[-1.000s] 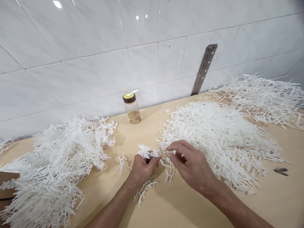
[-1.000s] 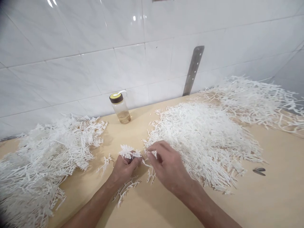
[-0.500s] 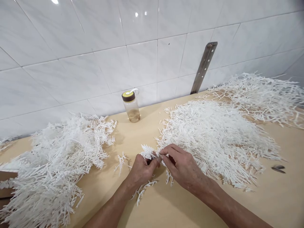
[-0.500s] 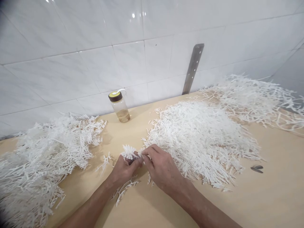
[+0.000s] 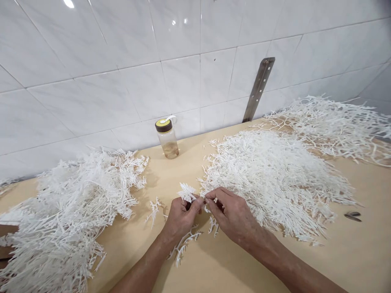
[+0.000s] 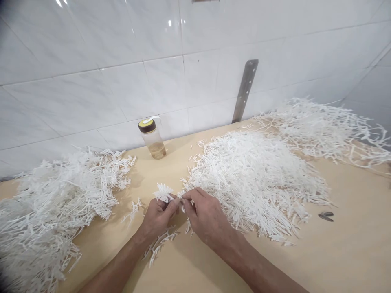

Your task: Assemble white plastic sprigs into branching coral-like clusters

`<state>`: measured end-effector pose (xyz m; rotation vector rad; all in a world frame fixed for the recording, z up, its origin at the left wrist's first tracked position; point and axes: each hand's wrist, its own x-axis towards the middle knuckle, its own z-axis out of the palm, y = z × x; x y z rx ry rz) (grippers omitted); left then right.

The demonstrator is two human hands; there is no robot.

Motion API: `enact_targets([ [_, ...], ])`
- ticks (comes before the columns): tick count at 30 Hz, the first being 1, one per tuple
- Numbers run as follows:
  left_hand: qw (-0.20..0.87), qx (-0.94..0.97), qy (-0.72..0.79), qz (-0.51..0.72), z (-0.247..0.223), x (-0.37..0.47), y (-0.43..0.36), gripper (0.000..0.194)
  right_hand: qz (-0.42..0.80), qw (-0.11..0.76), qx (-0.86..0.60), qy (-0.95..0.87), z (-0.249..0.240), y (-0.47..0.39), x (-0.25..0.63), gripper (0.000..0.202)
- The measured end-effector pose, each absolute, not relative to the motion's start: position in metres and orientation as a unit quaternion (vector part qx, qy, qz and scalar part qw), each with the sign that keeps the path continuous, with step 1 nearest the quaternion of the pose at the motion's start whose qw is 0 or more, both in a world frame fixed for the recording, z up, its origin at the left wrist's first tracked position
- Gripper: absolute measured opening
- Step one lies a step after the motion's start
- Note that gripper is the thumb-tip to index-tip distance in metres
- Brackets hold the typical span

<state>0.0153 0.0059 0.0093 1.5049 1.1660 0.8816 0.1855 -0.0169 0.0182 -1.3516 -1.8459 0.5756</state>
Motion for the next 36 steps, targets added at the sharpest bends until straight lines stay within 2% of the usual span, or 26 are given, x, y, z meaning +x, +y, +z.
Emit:
enact_targets([
  [11,0.499,0.618,0.481,0.371,0.0033,0.0146,0.0078,0.048,0.23,0.39,-0.51,-0.731,0.0156,-0.0204,0.1826,0.011],
  [24,0.492,0.617,0.492,0.368,0.0057,0.0172,0.0041,0.049,0.183,0.378,-0.533,-0.735,0.0121,-0.0174,0.1798,0.017],
  [32,0.491,0.618,0.492,0.369,0.0055,0.018,0.0029,0.048,0.23,0.353,-0.554,-0.718,0.015,-0.0172,0.1802,0.019],
  [36,0.484,0.613,0.501,0.373,0.0066,0.0198,0.0024,0.046,0.227,0.354,-0.577,-0.7,0.0127,-0.0168,0.1799,0.013],
])
